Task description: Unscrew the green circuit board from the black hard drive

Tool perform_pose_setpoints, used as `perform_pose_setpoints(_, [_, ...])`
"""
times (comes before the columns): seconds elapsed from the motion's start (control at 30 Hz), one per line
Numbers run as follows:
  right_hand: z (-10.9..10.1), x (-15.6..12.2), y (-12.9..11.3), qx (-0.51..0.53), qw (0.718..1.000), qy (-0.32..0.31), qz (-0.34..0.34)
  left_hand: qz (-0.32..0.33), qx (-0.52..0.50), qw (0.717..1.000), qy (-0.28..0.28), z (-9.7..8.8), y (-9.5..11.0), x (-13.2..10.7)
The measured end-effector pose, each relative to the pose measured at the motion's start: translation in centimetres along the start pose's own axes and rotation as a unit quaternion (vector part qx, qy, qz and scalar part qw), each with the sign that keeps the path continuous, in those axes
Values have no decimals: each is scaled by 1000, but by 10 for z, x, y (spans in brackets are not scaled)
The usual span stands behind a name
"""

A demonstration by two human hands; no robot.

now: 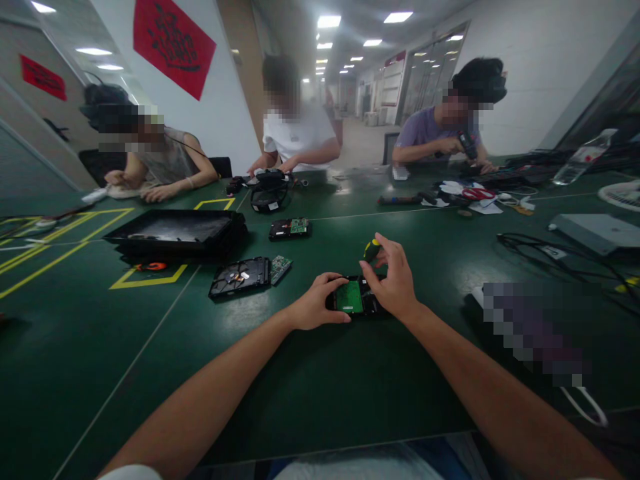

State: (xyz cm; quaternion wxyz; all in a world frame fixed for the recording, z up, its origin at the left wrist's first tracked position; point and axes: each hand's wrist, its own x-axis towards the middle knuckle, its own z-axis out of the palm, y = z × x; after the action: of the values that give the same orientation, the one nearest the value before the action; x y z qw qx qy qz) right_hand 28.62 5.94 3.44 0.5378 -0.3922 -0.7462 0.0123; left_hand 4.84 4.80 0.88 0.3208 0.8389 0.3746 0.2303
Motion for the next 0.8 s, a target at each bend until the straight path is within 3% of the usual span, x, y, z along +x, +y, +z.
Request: perform_pose_setpoints(0.8, [-3, 1, -2, -2, 1000, -13, -15, -2, -4, 1000, 1, -1, 1, -1])
